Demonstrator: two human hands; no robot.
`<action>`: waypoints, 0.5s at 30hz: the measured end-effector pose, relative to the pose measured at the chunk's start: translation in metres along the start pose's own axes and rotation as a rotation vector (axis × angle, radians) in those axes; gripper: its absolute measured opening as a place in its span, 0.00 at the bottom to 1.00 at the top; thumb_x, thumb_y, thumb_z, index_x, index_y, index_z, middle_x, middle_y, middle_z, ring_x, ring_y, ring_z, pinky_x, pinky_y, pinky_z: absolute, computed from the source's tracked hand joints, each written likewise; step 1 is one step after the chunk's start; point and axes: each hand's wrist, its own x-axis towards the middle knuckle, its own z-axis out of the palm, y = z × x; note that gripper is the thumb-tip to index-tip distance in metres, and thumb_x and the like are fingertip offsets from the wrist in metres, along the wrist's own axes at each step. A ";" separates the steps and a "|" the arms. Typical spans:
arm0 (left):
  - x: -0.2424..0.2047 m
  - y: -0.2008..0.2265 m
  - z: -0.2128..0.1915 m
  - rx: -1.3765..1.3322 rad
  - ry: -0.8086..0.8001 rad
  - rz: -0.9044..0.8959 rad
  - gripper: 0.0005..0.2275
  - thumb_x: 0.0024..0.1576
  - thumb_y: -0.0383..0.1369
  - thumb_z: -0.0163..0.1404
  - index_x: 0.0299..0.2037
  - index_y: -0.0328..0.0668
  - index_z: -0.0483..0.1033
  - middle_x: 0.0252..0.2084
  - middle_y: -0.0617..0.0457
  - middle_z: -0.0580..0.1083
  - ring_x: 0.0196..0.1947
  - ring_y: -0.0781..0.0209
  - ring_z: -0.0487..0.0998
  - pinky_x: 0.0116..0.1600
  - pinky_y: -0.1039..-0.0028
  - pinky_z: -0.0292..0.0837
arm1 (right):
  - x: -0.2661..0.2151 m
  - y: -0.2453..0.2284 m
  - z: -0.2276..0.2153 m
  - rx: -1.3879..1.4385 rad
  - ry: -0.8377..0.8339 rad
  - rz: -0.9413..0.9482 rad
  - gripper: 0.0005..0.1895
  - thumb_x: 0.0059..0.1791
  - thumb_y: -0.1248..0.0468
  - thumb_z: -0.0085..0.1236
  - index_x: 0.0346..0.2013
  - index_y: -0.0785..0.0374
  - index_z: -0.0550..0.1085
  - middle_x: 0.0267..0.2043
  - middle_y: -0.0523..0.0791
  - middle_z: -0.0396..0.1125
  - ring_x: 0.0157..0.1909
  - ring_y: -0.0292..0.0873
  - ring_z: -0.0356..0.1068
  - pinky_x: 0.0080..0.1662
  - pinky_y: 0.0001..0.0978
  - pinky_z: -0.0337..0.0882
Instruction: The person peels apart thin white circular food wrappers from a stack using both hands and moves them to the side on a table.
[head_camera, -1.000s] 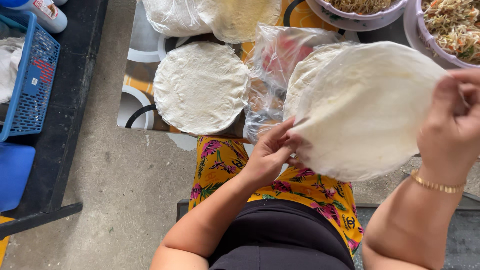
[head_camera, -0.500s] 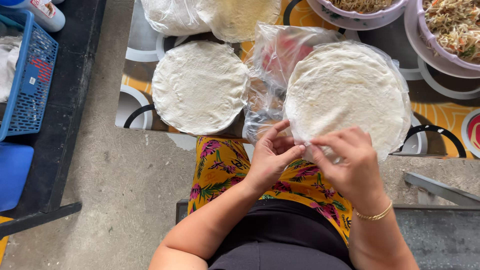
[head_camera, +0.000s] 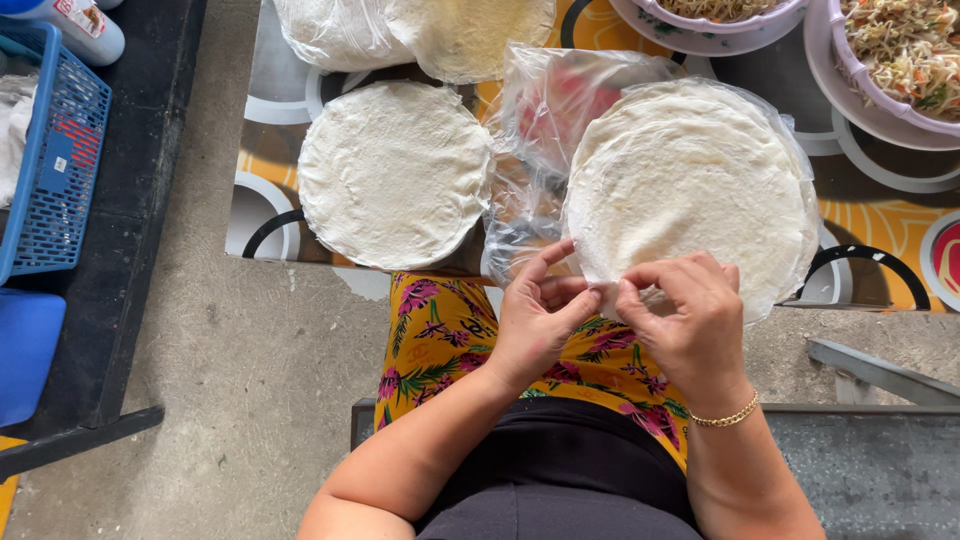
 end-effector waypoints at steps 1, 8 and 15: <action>0.000 -0.001 -0.001 0.004 0.010 -0.011 0.29 0.58 0.22 0.57 0.70 0.31 0.60 0.47 0.44 0.79 0.47 0.62 0.81 0.55 0.72 0.78 | -0.001 0.002 0.000 -0.004 0.010 0.001 0.04 0.46 0.64 0.68 0.32 0.57 0.78 0.35 0.39 0.73 0.43 0.41 0.70 0.50 0.35 0.61; 0.002 -0.004 -0.001 -0.060 -0.042 -0.014 0.27 0.60 0.22 0.56 0.69 0.28 0.62 0.50 0.44 0.79 0.50 0.62 0.80 0.58 0.71 0.77 | -0.001 0.005 -0.004 0.016 -0.056 0.064 0.09 0.47 0.57 0.69 0.35 0.57 0.78 0.37 0.39 0.73 0.43 0.41 0.69 0.50 0.36 0.59; 0.000 -0.002 0.001 0.056 -0.097 0.080 0.23 0.63 0.21 0.52 0.69 0.30 0.63 0.52 0.45 0.78 0.53 0.63 0.79 0.61 0.72 0.75 | 0.007 0.006 -0.004 0.006 -0.123 0.058 0.08 0.44 0.56 0.70 0.30 0.54 0.79 0.33 0.36 0.73 0.44 0.42 0.67 0.51 0.38 0.56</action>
